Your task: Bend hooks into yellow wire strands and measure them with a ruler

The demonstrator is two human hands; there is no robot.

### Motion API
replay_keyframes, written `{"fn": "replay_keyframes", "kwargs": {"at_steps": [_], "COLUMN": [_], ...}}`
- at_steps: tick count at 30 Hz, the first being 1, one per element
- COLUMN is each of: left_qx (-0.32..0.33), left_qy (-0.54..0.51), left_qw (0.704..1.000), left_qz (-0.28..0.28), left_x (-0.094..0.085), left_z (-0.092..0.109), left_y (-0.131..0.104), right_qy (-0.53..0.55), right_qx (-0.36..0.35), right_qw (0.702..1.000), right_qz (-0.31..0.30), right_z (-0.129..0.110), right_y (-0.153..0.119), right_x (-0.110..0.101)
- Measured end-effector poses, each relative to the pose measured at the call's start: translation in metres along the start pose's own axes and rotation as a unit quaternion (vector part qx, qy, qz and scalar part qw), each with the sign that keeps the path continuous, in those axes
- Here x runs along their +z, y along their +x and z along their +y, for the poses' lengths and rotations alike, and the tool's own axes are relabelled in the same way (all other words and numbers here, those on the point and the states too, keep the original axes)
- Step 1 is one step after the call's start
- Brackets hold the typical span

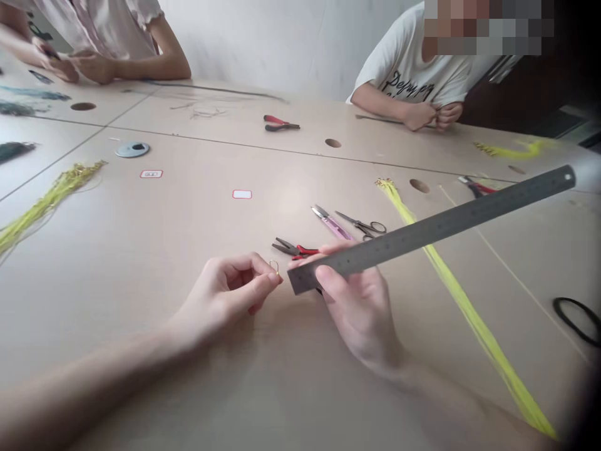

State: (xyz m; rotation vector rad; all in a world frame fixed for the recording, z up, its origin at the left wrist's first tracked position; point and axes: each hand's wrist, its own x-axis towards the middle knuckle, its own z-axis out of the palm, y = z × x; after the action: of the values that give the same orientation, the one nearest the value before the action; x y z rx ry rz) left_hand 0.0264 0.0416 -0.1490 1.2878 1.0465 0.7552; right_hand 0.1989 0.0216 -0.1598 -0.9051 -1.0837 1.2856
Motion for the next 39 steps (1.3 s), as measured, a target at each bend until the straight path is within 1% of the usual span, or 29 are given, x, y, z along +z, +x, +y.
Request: {"fn": "replay_keyframes", "kwargs": {"at_steps": [3, 7, 11, 15, 16, 22, 26, 28, 32, 39], "left_qx": [0.006, 0.014, 0.017, 0.017, 0.018, 0.008, 0.009, 0.009, 0.007, 0.005], "left_qy": [-0.028, -0.057, -0.068, -0.075, -0.077, -0.092, -0.09, -0.086, -0.079, -0.054], "left_qw": [1.0, 0.998, 0.998, 0.997, 0.997, 0.996, 0.996, 0.996, 0.997, 0.999], "left_qz": [-0.002, -0.009, -0.006, -0.001, -0.004, -0.014, -0.011, -0.01, -0.012, 0.008], "left_x": [0.0003, 0.0001, 0.0002, 0.0011, 0.0014, 0.0019, 0.0016, 0.0012, 0.0008, 0.0021], "left_z": [0.0019, 0.0019, 0.0017, 0.0034, 0.0037, 0.0018, 0.0005, 0.001, 0.0036, 0.008], "left_y": [0.0003, 0.0004, 0.0003, 0.0008, 0.0009, 0.0015, -0.0002, -0.001, -0.0007, 0.0006], "right_qy": [0.009, 0.024, -0.024, -0.075, -0.079, -0.041, -0.033, -0.042, -0.047, -0.011], "right_qx": [-0.009, 0.012, 0.023, 0.018, 0.021, 0.068, 0.061, 0.056, 0.06, 0.059], "right_qw": [1.0, 1.0, 0.999, 0.994, 0.994, 0.997, 0.997, 0.997, 0.997, 0.998], "right_qz": [0.01, 0.014, 0.032, 0.074, 0.074, -0.01, -0.043, -0.043, -0.015, -0.029], "right_z": [0.0041, 0.0018, 0.0, 0.0008, 0.0009, 0.0, 0.0002, 0.0006, 0.0006, 0.0], "right_y": [-0.0018, -0.004, -0.0052, -0.0052, -0.0049, -0.0053, -0.008, -0.0086, -0.0063, -0.0024], "right_x": [0.0034, 0.0093, 0.01, 0.0057, 0.0045, 0.0017, 0.0013, 0.0012, 0.0019, 0.0015]}}
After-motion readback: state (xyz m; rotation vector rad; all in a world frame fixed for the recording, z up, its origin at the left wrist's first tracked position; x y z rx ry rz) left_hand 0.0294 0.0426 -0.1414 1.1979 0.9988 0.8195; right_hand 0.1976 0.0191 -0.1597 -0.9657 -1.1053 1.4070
